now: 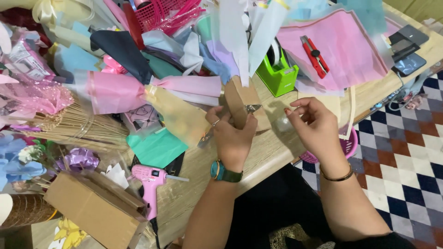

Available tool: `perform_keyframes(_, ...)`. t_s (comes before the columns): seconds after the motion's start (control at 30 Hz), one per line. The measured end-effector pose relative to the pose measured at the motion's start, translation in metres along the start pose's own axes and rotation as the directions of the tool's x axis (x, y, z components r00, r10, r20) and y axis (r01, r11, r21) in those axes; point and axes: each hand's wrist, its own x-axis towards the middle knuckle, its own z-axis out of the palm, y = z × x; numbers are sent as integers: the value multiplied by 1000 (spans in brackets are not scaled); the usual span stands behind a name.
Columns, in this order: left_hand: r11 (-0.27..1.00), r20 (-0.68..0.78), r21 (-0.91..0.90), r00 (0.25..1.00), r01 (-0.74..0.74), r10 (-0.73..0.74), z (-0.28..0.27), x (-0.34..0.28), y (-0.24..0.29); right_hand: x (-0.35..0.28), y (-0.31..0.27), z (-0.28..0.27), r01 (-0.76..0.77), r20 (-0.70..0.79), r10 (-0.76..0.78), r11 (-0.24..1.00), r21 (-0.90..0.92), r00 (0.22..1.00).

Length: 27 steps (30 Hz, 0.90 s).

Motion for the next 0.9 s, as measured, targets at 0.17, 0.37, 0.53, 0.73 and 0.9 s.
perform_keyframes(0.17, 889, -8, -406, 973, -212, 229, 23, 5, -42, 11, 13, 14, 8, 207, -80, 944, 330, 975)
perform_keyframes(0.37, 751, -43, -493, 874, -440, 484, 8, 0, -26, 13, -5, 30, -26, 335, -147, 887, 461, 931)
perform_keyframes(0.53, 756, 24, -531, 885, -382, 464, -2, 3, -8, -1, -9, 36, 105, 125, -138, 965, 240, 983)
perform_keyframes(0.73, 851, 55, -468, 954, -236, 295, -4, 2, 0, -37, -31, 35, 432, 219, -401, 893, -123, 890)
perform_keyframes(0.9, 768, 54, -590, 937, -248, 344, 7, 7, -17, -27, -35, 14, 349, 316, -377, 926, 144, 871)
